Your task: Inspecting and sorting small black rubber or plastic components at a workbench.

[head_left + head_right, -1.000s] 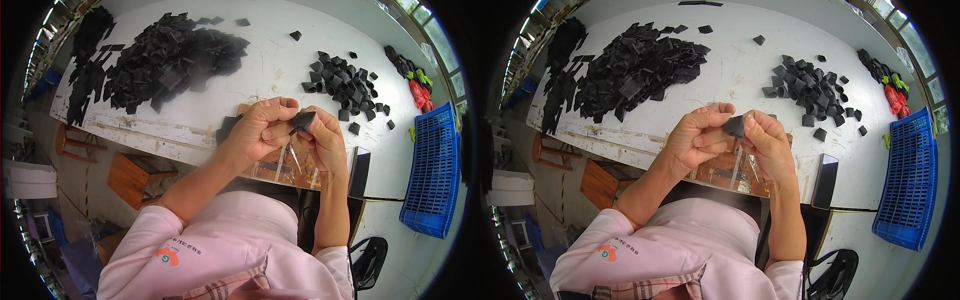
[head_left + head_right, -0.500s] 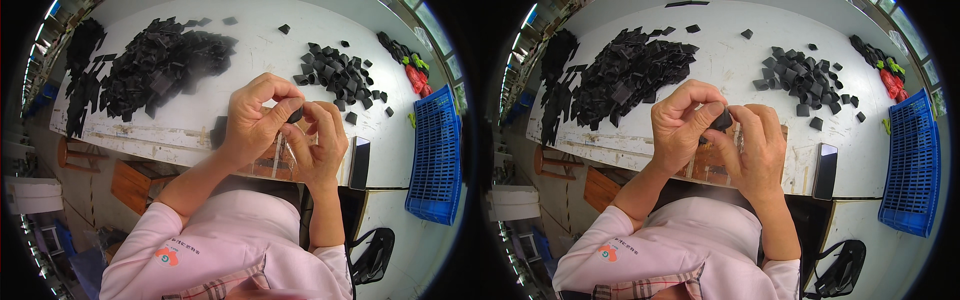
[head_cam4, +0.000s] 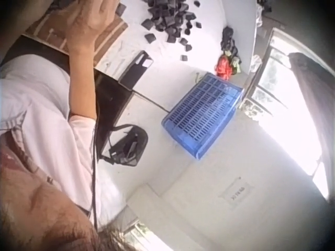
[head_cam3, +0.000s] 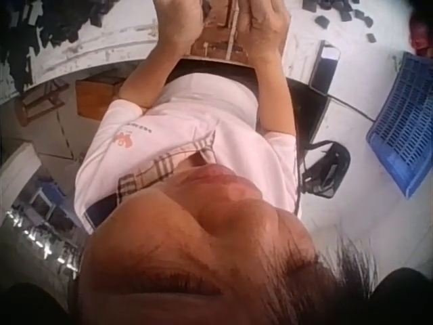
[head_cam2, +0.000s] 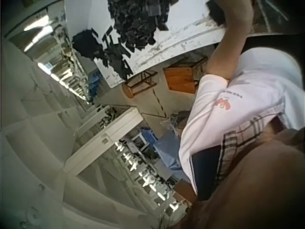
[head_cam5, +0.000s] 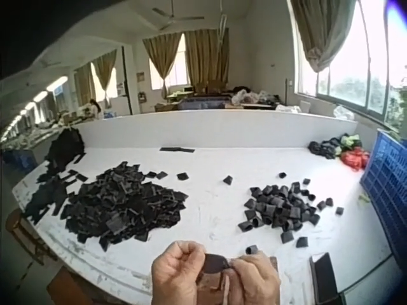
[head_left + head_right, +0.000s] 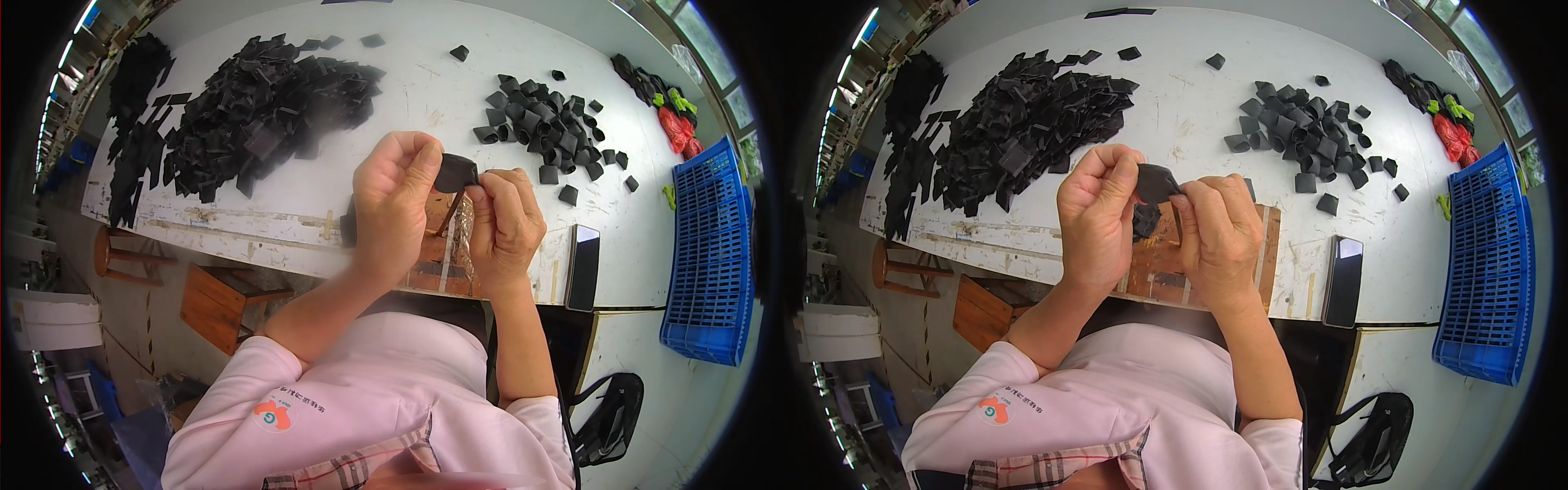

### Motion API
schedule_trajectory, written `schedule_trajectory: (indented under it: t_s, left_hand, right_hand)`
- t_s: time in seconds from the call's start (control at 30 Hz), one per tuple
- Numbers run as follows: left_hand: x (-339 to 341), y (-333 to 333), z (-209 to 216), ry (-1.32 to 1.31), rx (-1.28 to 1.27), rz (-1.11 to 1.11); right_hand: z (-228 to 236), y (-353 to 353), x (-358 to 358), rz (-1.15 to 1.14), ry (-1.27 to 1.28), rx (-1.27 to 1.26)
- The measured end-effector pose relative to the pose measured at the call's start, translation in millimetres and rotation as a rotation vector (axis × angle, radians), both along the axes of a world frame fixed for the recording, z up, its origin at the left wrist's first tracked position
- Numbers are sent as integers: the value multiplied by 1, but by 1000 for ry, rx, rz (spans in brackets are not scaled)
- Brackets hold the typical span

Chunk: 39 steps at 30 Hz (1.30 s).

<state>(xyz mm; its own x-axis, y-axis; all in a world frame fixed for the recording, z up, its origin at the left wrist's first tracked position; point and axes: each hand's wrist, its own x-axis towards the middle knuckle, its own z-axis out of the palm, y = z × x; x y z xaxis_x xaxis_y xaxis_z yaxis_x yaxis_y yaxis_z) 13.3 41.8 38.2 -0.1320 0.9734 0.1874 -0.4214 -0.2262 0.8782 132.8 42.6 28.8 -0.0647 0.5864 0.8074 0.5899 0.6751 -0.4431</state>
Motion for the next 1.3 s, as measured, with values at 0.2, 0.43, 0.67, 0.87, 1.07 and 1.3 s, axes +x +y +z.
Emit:
schedule_trajectory:
  t_s: [0.2,0.43,0.67,0.87,1.07,1.3]
  left_hand:
    - [-5,0,-4,-301,32,-116]
    - [-5,-6,-11,-36,20,-37]
    - [-13,6,3,489,421,-25]
    - [-15,10,14,464,301,-42]
    - [-22,8,7,369,119,-173]
    - [-18,10,-5,442,264,-117]
  right_hand:
    - [13,-6,7,64,81,-182]
    - [2,5,10,182,109,-150]
    - [3,2,17,288,186,-469]
    - [22,0,13,152,-24,-288]
    - [25,5,23,215,-161,-488]
    - [21,-4,15,151,-84,-401]
